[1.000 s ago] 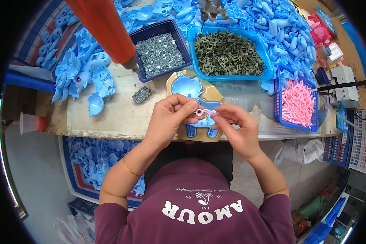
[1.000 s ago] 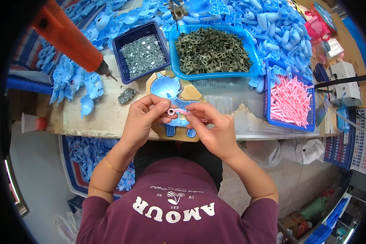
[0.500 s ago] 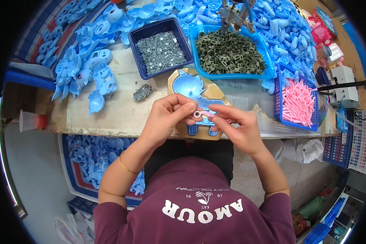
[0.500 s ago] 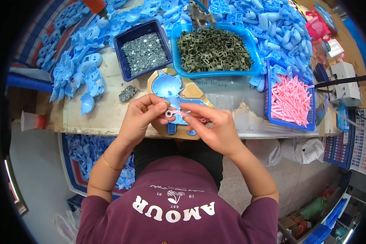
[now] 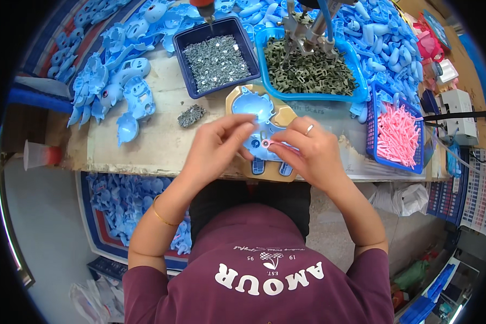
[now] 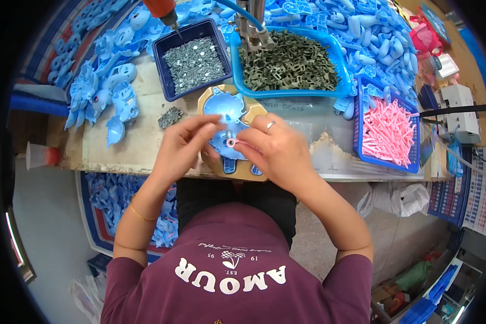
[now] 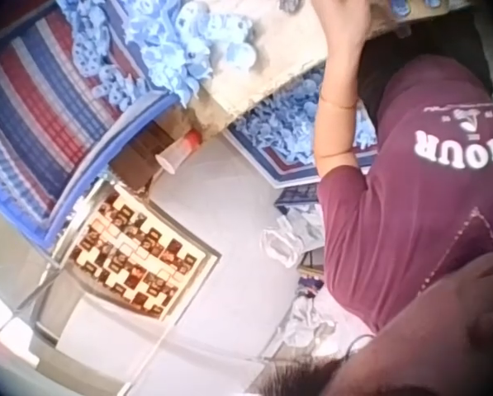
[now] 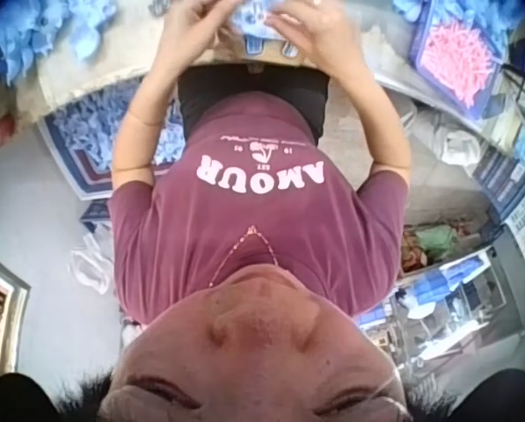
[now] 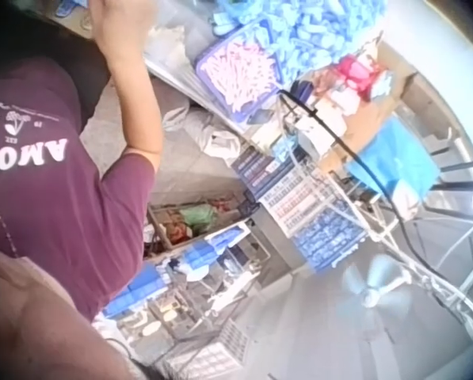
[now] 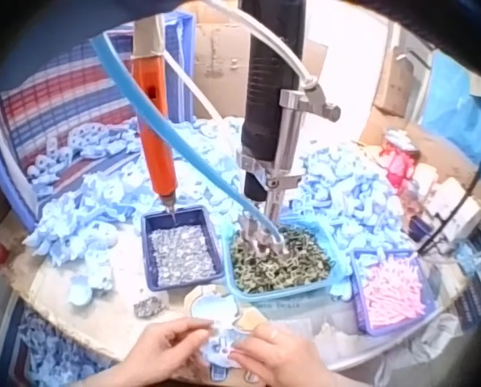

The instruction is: Assembling plastic toy components at a factory workstation using hand tools.

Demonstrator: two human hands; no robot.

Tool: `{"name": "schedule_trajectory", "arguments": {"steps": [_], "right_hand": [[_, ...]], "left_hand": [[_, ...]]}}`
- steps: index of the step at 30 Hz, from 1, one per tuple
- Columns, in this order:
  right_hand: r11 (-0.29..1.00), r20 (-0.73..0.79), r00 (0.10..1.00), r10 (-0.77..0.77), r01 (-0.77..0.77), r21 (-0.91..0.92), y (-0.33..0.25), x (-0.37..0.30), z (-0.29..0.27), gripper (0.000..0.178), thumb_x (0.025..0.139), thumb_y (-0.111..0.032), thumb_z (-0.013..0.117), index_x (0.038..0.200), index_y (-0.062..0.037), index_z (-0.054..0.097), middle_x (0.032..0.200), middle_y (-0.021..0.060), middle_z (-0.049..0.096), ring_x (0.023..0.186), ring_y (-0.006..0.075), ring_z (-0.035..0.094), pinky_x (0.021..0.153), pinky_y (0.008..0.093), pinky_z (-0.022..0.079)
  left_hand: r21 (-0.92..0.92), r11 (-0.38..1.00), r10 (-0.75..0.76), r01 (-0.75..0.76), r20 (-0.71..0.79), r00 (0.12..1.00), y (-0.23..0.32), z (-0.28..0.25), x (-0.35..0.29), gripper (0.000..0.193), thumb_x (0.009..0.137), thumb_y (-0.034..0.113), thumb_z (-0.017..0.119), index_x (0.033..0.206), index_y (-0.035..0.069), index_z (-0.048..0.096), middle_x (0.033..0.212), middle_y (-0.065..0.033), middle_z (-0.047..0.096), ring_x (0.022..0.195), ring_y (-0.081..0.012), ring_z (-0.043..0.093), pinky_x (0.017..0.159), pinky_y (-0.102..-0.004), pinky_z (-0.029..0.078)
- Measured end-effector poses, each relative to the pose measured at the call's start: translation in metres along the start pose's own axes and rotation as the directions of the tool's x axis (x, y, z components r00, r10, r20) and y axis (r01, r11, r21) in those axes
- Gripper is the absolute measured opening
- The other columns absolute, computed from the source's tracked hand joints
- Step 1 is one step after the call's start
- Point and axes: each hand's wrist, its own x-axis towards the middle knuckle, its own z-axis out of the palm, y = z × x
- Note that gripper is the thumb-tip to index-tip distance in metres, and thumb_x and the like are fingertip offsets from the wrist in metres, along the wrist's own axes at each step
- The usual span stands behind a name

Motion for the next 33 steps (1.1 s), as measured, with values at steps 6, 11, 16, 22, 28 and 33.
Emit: {"name": "schedule_trajectory", "arguments": {"steps": [6,11,16,22,28,33], "right_hand": [[0.997,0.018,1.0,0.012,-0.01,-0.076,0.008,-0.002,0.025,0.014,0.078,-0.02,0.081,0.082,-0.0102,0.072,0.08,0.0033,0.059,0.08,0.0244,0.058,0.068,0.0383,0.045],[0.992,0.099,0.994,0.036,-0.023,-0.124,0.008,-0.001,0.027,0.014,0.079,-0.021,0.08,0.079,-0.0103,0.071,0.083,0.0027,0.06,0.086,0.024,0.057,0.073,0.0377,0.041],[0.994,0.138,0.989,0.059,-0.045,-0.103,0.011,0.003,0.026,0.012,0.078,-0.018,0.078,0.079,-0.0095,0.071,0.085,0.003,0.06,0.087,0.0239,0.057,0.073,0.0384,0.04],[0.995,0.195,0.981,0.001,0.018,-0.096,0.017,0.009,0.023,0.011,0.078,-0.017,0.077,0.083,-0.0087,0.071,0.085,0.0039,0.061,0.087,0.0243,0.057,0.074,0.039,0.041],[0.979,0.184,0.975,0.122,-0.088,-0.183,0.013,-0.005,-0.001,0.015,0.077,-0.015,0.076,0.09,-0.009,0.07,0.084,0.0045,0.061,0.088,0.0256,0.059,0.076,0.0391,0.044],[0.98,0.106,0.986,0.13,-0.112,-0.166,0.018,-0.021,0.0,0.013,0.076,-0.011,0.074,0.087,-0.0082,0.068,0.084,0.0051,0.061,0.083,0.0266,0.06,0.073,0.0395,0.047]], "left_hand": [[0.395,0.862,0.416,-0.319,-0.19,0.889,-0.009,-0.01,-0.004,0.023,0.103,0.013,0.057,0.119,0.004,0.069,0.106,-0.0039,0.075,0.071,-0.004,0.058,0.057,-0.0208,0.047],[0.779,0.424,0.705,-0.463,0.038,0.709,-0.02,-0.011,-0.007,0.018,0.087,0.011,0.073,0.105,0.008,0.072,0.092,-0.0065,0.073,0.077,-0.0229,0.065,0.066,-0.0328,0.053],[0.786,0.266,0.723,-0.558,0.22,0.655,-0.032,-0.008,-0.007,0.022,0.082,0.012,0.075,0.104,0.009,0.072,0.105,-0.0046,0.071,0.098,-0.0264,0.064,0.083,-0.0382,0.054],[0.791,0.132,0.604,-0.597,0.413,0.681,-0.031,-0.009,-0.007,0.036,0.084,0.027,0.074,0.116,0.012,0.068,0.128,-0.0067,0.062,0.123,-0.0299,0.054,0.108,-0.0477,0.043],[0.799,0.106,0.543,-0.592,0.452,0.708,-0.032,-0.009,-0.004,0.042,0.085,0.034,0.072,0.121,0.013,0.065,0.129,-0.0066,0.059,0.127,-0.0307,0.051,0.114,-0.0495,0.036],[0.806,0.099,0.55,-0.584,0.445,0.707,-0.033,-0.007,-0.004,0.042,0.084,0.035,0.074,0.118,0.012,0.065,0.126,-0.0067,0.06,0.127,-0.0295,0.051,0.115,-0.0491,0.036]]}}
